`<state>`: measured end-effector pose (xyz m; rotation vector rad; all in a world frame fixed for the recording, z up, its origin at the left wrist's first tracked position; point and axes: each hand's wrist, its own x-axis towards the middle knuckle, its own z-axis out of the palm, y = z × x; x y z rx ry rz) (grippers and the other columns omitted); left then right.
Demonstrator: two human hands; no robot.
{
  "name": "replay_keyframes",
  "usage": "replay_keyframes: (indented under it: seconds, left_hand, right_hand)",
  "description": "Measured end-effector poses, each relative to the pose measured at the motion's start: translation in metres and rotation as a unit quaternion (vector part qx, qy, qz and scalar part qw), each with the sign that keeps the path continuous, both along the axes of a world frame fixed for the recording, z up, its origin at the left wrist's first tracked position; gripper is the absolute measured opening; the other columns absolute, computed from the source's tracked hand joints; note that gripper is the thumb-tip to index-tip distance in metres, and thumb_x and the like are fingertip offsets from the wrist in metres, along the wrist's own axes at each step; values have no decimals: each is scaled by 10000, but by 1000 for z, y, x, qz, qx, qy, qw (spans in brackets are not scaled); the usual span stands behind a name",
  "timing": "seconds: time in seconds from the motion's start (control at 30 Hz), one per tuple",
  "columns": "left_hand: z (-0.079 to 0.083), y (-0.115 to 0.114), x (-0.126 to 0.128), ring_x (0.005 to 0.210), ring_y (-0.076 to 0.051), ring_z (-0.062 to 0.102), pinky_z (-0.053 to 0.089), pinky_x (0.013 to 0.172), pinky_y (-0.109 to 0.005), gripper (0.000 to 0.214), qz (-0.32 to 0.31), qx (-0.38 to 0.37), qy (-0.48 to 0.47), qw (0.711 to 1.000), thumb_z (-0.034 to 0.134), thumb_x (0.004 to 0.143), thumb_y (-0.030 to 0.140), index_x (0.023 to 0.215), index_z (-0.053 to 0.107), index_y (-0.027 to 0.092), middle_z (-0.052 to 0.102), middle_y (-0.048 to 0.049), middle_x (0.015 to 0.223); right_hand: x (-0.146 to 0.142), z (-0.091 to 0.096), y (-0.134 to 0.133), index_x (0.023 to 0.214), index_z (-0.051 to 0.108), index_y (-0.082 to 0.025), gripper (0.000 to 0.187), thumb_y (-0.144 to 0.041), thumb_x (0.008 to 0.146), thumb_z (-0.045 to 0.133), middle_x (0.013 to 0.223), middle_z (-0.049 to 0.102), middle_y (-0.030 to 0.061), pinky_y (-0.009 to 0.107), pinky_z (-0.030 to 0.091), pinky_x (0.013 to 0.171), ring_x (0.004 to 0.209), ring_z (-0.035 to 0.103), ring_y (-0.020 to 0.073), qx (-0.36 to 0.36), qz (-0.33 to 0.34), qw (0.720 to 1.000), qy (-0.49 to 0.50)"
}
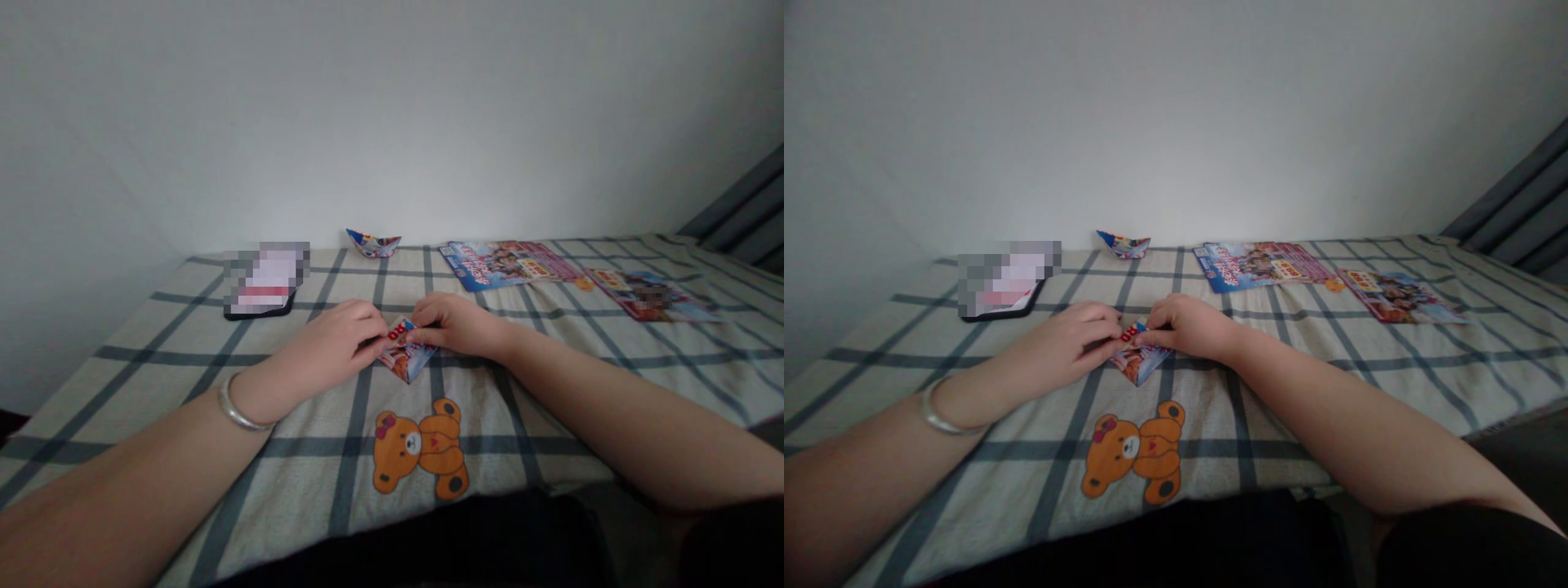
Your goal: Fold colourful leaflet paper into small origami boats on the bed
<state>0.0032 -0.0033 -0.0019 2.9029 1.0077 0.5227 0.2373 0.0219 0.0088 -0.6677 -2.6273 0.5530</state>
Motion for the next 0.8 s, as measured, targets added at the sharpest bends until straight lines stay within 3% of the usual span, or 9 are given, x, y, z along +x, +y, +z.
replay_keyframes:
  seconds: [0.17,0.43,0.8]
  left_hand:
    - [-3,0,3,1058,-212,559,462,954,-398,267,-6,1,-24,1000,430,983,342,965,633,168,626,-80,1086]
    - [-8,1,5,1337,-283,391,328,1125,-495,524,49,8,-9,999,335,993,501,1331,512,142,542,-130,1362]
    - [-13,3,2,1340,-260,403,315,1133,-440,544,66,4,7,998,361,974,544,1301,519,139,513,-140,1387]
  right_hand:
    - [-6,1,-3,669,565,-159,291,-237,947,521,676,509,-5,271,353,692,675,455,125,45,-45,997,-38]
    - [-10,-1,-2,714,584,-159,238,-199,940,518,708,545,9,283,363,732,705,460,136,50,-42,997,-38]
    - [-8,-6,2,751,604,-165,243,-247,955,501,708,559,10,275,367,707,697,471,138,50,-12,999,-6]
